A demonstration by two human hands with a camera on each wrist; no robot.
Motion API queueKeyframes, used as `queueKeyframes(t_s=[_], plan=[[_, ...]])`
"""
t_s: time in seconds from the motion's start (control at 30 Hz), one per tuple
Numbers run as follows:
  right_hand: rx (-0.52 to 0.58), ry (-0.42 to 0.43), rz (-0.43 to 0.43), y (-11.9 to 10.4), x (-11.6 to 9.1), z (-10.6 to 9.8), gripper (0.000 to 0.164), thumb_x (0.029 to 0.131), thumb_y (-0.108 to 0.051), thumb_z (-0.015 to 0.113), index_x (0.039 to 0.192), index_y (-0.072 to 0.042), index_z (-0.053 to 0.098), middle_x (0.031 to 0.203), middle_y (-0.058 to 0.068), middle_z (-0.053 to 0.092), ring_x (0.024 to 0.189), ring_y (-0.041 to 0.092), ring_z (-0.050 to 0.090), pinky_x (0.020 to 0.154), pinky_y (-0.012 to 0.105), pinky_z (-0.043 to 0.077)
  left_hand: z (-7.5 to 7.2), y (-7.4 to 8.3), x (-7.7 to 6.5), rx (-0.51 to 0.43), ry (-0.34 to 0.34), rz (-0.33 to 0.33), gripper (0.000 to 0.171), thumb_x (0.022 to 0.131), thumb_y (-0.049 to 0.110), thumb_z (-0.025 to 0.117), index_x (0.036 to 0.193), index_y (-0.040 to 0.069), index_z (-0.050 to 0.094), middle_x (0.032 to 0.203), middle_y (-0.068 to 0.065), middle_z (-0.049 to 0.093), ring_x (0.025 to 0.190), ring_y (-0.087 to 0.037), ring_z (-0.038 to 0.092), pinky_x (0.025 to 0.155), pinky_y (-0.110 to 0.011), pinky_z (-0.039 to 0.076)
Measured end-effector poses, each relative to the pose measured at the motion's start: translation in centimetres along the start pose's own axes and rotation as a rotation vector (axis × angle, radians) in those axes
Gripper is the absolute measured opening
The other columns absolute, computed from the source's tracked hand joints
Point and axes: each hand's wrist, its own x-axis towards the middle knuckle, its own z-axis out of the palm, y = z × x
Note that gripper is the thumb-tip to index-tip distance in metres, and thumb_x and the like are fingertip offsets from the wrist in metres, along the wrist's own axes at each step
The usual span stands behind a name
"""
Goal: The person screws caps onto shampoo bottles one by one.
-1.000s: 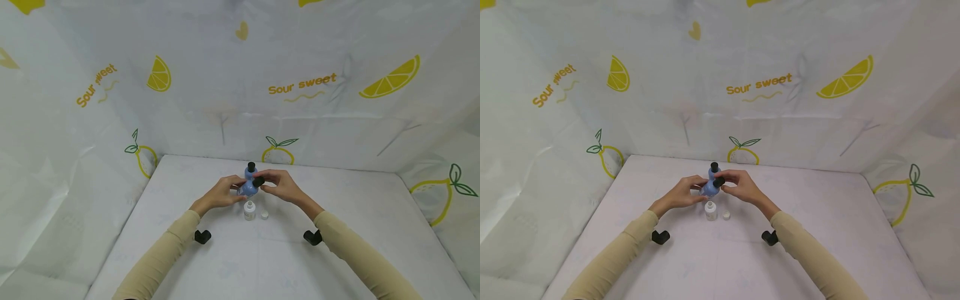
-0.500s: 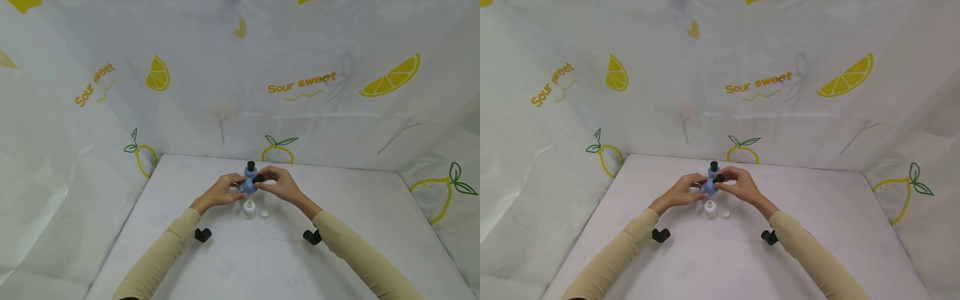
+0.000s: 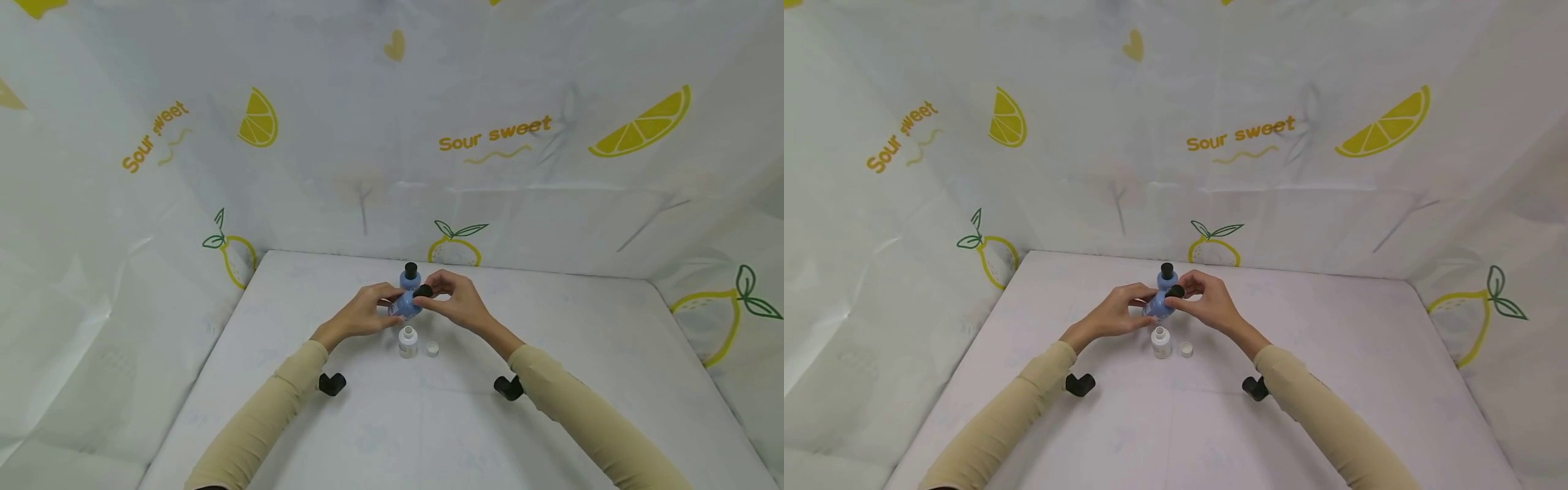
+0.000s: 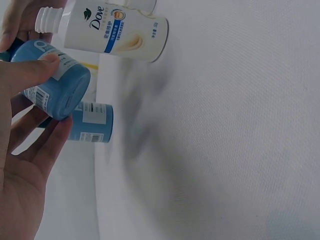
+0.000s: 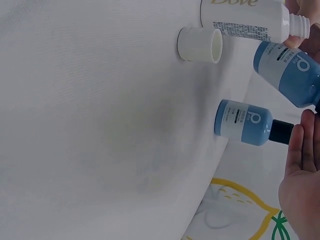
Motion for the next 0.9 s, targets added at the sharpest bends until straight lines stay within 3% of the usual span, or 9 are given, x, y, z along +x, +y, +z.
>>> queueKeyframes(t_s=[0.07,0.13,0.3,0.37,0.53,0.67,0.77,0.9], plan=[[0.0,0.0,0.008,0.0,0.0,0.0,0.03,0.09,-0.014,0.09,0.111,-0.005,0.071,0.106,0.012,0.077,0.096,0.013,0.074,0.092,0.027,0.064,0.0,0.0,0.0,-0.001,-0.002,-0.006,0.056,0.094,0.008,0.084,0.145,-0.005,0.064,0.13,-0.018,0.072,0.123,-0.032,0.074,0.108,-0.035,0.064],[-0.005,-0.003,0.016,0.0,0.0,0.1,0.031,0.09,-0.015,0.09,0.113,-0.005,0.072,0.107,0.012,0.077,0.097,0.016,0.074,0.092,0.028,0.064,0.0,0.0,0.0,-0.002,0.0,-0.007,0.056,0.094,0.008,0.084,0.145,-0.004,0.064,0.13,-0.018,0.072,0.123,-0.032,0.074,0.108,-0.034,0.064],[-0.002,-0.04,0.022,-0.2,-0.1,-0.1,0.039,0.09,-0.017,0.09,0.121,-0.003,0.072,0.115,0.015,0.077,0.107,0.025,0.075,0.104,0.05,0.065,-0.1,0.1,-0.1,-0.004,0.008,0.003,0.055,0.094,0.008,0.084,0.144,-0.004,0.064,0.13,-0.018,0.072,0.122,-0.032,0.074,0.108,-0.033,0.064],[0.017,-0.073,0.021,-0.3,0.0,-0.3,0.044,0.091,-0.017,0.089,0.127,-0.001,0.07,0.121,0.016,0.076,0.114,0.029,0.074,0.11,0.054,0.062,-0.1,0.1,-0.1,-0.002,0.009,0.006,0.055,0.094,0.009,0.084,0.144,-0.004,0.064,0.13,-0.018,0.072,0.122,-0.032,0.074,0.108,-0.033,0.064],[0.159,-0.199,-0.005,-0.1,0.1,-0.9,0.05,0.095,-0.006,0.082,0.141,0.002,0.064,0.142,0.021,0.068,0.133,0.034,0.067,0.122,0.033,0.055,-0.1,0.0,-0.3,-0.009,0.012,-0.001,0.055,0.094,0.009,0.084,0.144,-0.004,0.064,0.129,-0.017,0.072,0.123,-0.032,0.074,0.108,-0.034,0.064],[0.281,-0.263,-0.013,0.1,0.1,-1.2,0.046,0.097,0.006,0.07,0.143,0.002,0.065,0.148,0.026,0.065,0.135,0.023,0.066,0.117,0.018,0.052,0.0,0.1,-0.3,-0.019,0.005,-0.009,0.057,0.094,0.008,0.084,0.145,-0.005,0.064,0.13,-0.018,0.072,0.124,-0.033,0.074,0.109,-0.035,0.064],[0.313,-0.259,-0.01,0.2,0.2,-1.2,0.043,0.097,0.01,0.065,0.139,0.002,0.069,0.147,0.028,0.066,0.131,0.012,0.067,0.113,0.016,0.054,0.1,0.1,-0.3,-0.016,0.006,-0.001,0.057,0.094,0.008,0.085,0.145,-0.005,0.064,0.13,-0.018,0.072,0.124,-0.033,0.074,0.109,-0.034,0.064],[0.305,-0.234,-0.009,0.1,0.2,-1.0,0.038,0.098,0.006,0.07,0.136,0.001,0.071,0.143,0.027,0.068,0.124,0.007,0.069,0.111,0.018,0.056,0.0,0.1,-0.3,-0.003,0.015,0.01,0.057,0.093,0.009,0.085,0.144,-0.006,0.064,0.13,-0.018,0.073,0.123,-0.032,0.074,0.107,-0.033,0.064]])
